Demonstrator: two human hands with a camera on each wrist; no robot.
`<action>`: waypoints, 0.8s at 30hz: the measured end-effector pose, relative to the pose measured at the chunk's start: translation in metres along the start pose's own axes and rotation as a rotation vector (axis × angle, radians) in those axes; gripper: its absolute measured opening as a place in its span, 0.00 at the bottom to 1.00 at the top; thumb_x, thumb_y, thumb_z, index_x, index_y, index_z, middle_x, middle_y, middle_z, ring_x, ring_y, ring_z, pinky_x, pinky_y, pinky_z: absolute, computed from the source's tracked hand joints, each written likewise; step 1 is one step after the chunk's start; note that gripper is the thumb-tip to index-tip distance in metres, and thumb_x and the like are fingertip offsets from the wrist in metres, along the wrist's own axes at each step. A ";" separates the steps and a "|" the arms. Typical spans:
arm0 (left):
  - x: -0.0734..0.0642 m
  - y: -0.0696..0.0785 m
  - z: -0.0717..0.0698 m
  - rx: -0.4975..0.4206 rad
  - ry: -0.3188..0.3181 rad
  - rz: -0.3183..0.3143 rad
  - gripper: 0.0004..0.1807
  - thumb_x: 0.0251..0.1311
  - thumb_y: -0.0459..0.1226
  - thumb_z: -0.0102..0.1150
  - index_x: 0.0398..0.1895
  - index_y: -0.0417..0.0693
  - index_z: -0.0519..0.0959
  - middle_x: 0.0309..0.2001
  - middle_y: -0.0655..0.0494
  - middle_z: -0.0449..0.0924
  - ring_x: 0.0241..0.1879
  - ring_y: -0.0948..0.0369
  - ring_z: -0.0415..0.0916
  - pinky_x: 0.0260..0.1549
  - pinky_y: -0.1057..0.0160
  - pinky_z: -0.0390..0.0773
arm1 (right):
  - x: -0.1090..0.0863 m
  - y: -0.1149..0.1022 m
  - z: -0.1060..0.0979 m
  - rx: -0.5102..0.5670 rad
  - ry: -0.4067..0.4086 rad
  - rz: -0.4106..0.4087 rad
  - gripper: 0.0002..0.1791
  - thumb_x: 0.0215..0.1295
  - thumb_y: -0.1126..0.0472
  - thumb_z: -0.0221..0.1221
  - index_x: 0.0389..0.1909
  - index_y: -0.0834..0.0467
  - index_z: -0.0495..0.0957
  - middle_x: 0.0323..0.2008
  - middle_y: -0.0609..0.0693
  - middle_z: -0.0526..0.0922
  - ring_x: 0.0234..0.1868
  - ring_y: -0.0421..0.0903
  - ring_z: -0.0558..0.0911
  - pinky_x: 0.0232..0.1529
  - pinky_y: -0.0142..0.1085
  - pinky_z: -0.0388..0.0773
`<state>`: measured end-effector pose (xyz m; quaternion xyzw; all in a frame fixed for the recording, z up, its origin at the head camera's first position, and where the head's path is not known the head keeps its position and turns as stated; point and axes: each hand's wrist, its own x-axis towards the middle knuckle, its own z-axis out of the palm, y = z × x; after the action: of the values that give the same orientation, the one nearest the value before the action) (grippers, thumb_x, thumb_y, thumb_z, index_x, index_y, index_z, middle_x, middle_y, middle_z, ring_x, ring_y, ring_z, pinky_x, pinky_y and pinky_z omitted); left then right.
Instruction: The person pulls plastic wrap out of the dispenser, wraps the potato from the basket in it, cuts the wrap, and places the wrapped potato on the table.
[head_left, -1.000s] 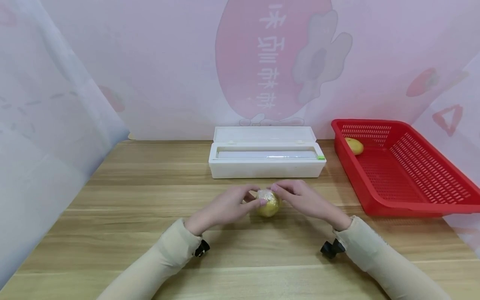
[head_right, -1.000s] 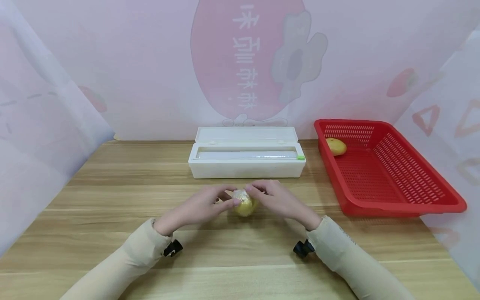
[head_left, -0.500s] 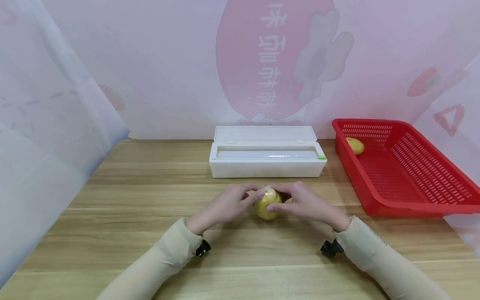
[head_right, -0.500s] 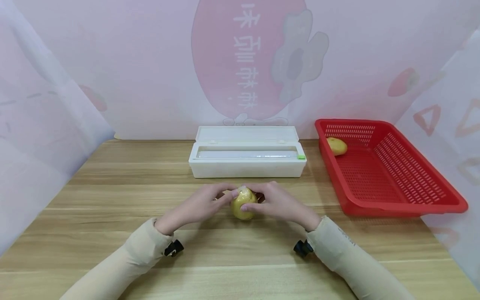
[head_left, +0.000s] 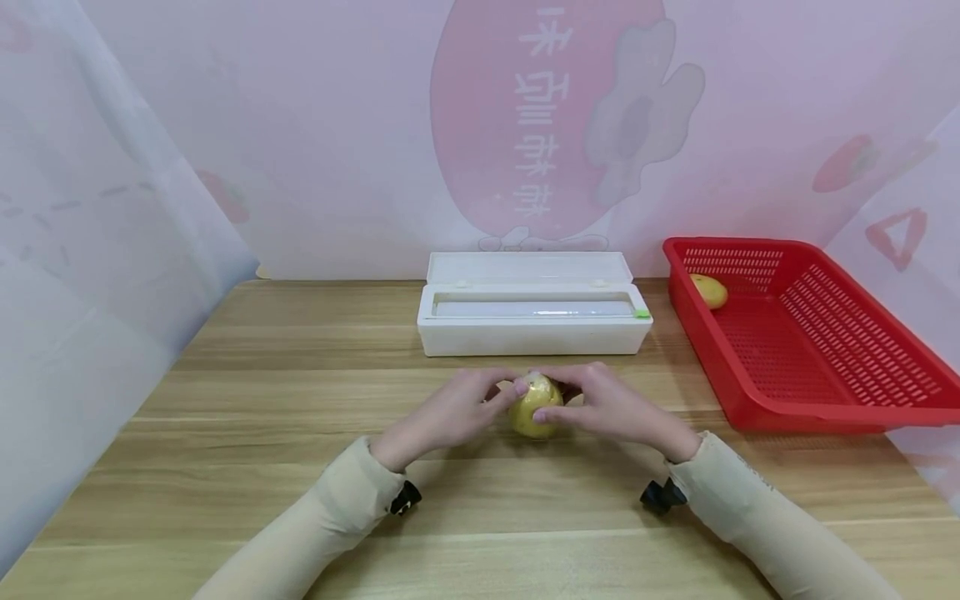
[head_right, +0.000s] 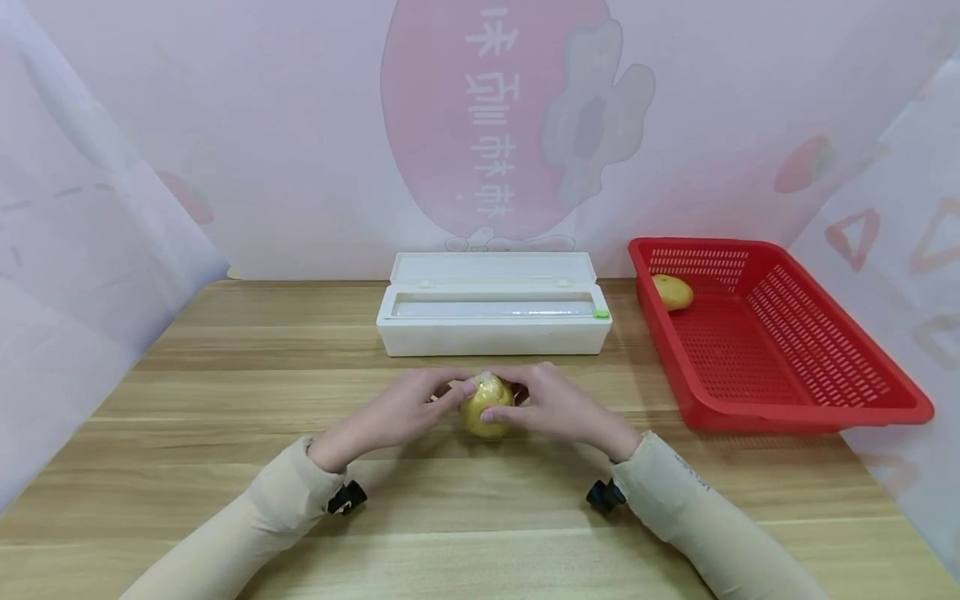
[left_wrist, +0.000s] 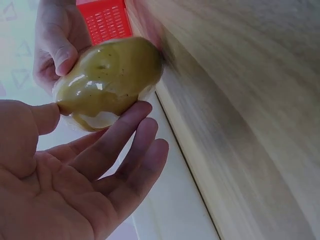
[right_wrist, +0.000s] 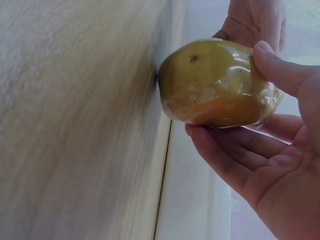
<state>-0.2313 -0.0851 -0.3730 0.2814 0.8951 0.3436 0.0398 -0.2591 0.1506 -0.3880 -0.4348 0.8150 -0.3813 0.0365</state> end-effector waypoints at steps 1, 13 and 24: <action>0.000 0.001 0.000 -0.004 0.002 -0.002 0.21 0.75 0.50 0.45 0.58 0.50 0.79 0.32 0.61 0.82 0.32 0.62 0.77 0.33 0.61 0.76 | 0.000 0.000 0.000 -0.001 0.014 -0.007 0.26 0.62 0.48 0.67 0.58 0.56 0.78 0.41 0.41 0.82 0.39 0.39 0.81 0.41 0.37 0.81; -0.002 0.001 -0.007 0.007 0.003 0.054 0.21 0.70 0.50 0.55 0.61 0.54 0.75 0.48 0.62 0.80 0.48 0.63 0.76 0.47 0.56 0.77 | 0.000 -0.003 -0.001 0.036 0.124 0.031 0.27 0.62 0.50 0.67 0.60 0.56 0.77 0.44 0.43 0.83 0.40 0.41 0.81 0.42 0.37 0.81; -0.003 0.002 -0.004 -0.036 -0.041 0.070 0.40 0.57 0.52 0.70 0.68 0.44 0.67 0.56 0.56 0.75 0.48 0.60 0.75 0.45 0.59 0.78 | 0.001 -0.003 -0.002 0.430 -0.015 0.413 0.21 0.70 0.44 0.58 0.49 0.58 0.82 0.39 0.54 0.84 0.40 0.51 0.81 0.45 0.49 0.79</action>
<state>-0.2289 -0.0875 -0.3690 0.3187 0.8774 0.3550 0.0513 -0.2583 0.1497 -0.3847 -0.2450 0.7865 -0.5265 0.2104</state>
